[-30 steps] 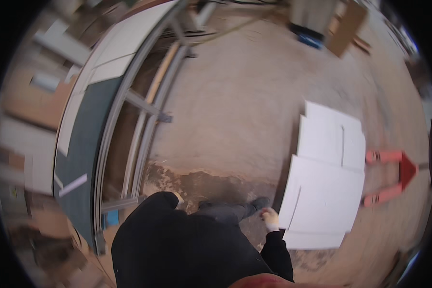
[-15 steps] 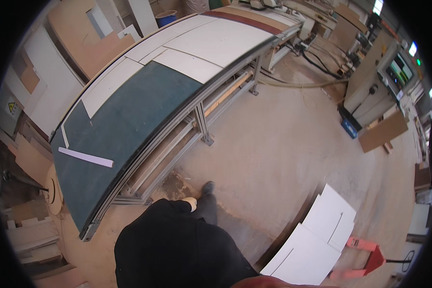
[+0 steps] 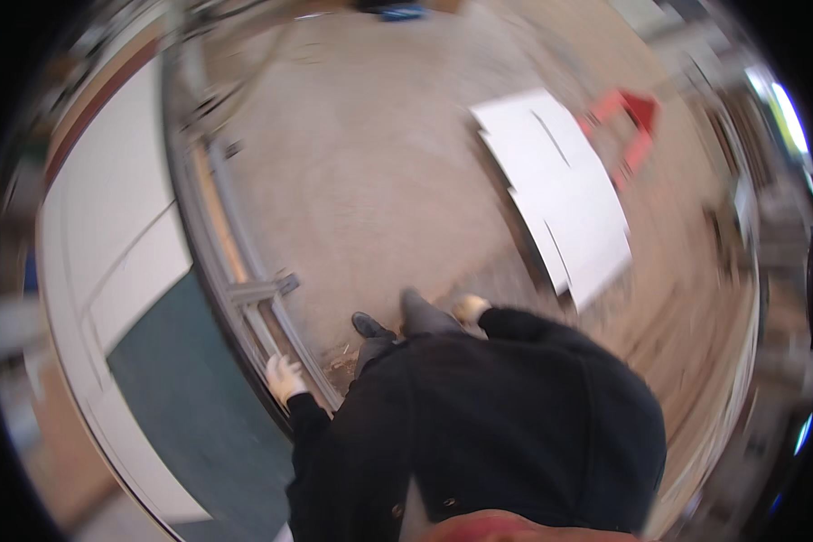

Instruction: The person repeatedly picks up white rectangular panels from a table and stacks them on the floor. They handle the panels one at a time, moving between the table and the growing pile on the floor.

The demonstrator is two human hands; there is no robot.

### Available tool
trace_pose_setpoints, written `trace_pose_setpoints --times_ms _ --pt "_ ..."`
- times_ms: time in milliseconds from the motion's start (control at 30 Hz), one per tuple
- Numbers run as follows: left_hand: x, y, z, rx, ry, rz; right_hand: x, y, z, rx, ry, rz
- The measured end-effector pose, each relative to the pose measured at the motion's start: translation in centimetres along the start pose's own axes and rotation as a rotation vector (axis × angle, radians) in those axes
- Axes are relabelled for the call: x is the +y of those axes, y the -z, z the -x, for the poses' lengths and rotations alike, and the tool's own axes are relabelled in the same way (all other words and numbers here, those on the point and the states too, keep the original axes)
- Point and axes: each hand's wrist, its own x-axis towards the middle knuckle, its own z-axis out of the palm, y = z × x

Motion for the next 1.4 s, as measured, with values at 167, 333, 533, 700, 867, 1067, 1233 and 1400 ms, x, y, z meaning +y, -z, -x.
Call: trace_pose_setpoints --times_ms 167,333,533,700,867,1067,1233,1400 --pt "0.6 6.2 1.4 0.303 -0.099 -0.302 -5.5 5.9 -5.3 -0.036 -0.203 -0.189" --pt "-2.8 14.1 4.6 0.514 0.009 -0.347 -20.2 11.5 -13.5 -0.075 0.190 -0.160" --pt "-7.0 27.1 5.4 0.989 0.021 -0.502 -37.3 12.4 -19.4 -0.249 0.599 -0.283" --pt "-10.8 41.4 0.9 1.185 0.237 -0.269 -45.8 9.0 -19.4 -0.390 0.417 -0.089" --pt "-13.0 57.5 -1.6 1.244 0.325 -0.215 -46.9 4.4 -20.0 -0.503 0.383 0.435" --pt "-12.6 71.7 -6.0 1.400 0.596 -0.442 -37.9 4.6 -22.6 -0.408 0.228 0.676" --pt "-12.3 75.4 -8.8 1.235 0.962 -0.655 -39.0 6.8 -19.8 -0.222 0.061 0.556" --pt "-12.4 76.6 -13.9 1.231 0.872 -0.507 -47.1 6.4 -16.5 -0.311 -0.188 0.701"
